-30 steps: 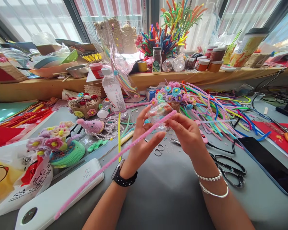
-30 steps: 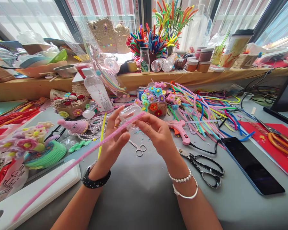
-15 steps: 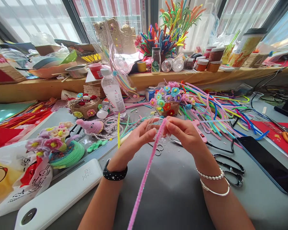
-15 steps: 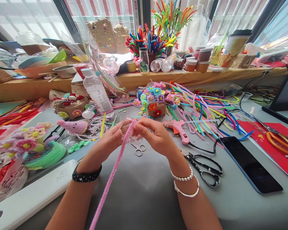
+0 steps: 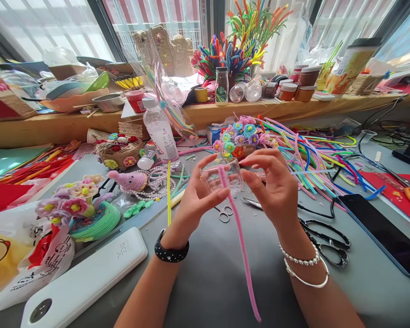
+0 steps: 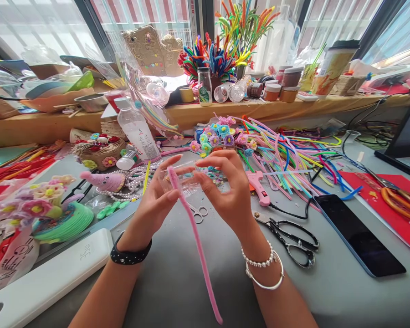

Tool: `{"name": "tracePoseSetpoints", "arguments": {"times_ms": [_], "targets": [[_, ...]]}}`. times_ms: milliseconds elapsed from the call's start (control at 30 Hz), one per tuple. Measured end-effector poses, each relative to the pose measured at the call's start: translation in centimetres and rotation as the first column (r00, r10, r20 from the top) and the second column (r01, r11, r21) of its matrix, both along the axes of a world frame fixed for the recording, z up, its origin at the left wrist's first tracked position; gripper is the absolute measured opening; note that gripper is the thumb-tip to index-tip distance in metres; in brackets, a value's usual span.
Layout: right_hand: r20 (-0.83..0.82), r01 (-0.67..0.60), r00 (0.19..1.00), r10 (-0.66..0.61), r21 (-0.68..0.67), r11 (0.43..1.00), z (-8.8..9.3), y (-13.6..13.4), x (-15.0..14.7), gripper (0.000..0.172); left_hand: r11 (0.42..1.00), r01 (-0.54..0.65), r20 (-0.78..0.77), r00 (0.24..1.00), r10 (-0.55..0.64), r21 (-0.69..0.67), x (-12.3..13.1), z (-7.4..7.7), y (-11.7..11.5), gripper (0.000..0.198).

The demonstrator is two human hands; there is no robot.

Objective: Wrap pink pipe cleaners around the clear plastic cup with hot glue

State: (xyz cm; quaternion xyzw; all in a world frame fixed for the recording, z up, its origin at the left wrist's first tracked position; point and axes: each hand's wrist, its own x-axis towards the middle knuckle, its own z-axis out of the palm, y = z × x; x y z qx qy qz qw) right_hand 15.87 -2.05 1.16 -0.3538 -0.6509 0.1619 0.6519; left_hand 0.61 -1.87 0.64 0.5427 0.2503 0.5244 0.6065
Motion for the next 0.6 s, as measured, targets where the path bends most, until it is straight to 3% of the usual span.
{"name": "tracePoseSetpoints", "arguments": {"times_ms": [267,600], "targets": [[0.196,0.083,0.973,-0.121,0.195,0.977,0.72,-0.85,-0.31,0.010,0.977,-0.186,-0.070,0.978,0.194,0.107,0.05,-0.02,0.07,0.057],[0.208,0.152,0.955,-0.211,0.266,0.952,0.61,-0.90,-0.57,0.012,0.878,-0.349,-0.119,0.907,0.405,0.329,0.25,-0.21,-0.07,0.058]]}}
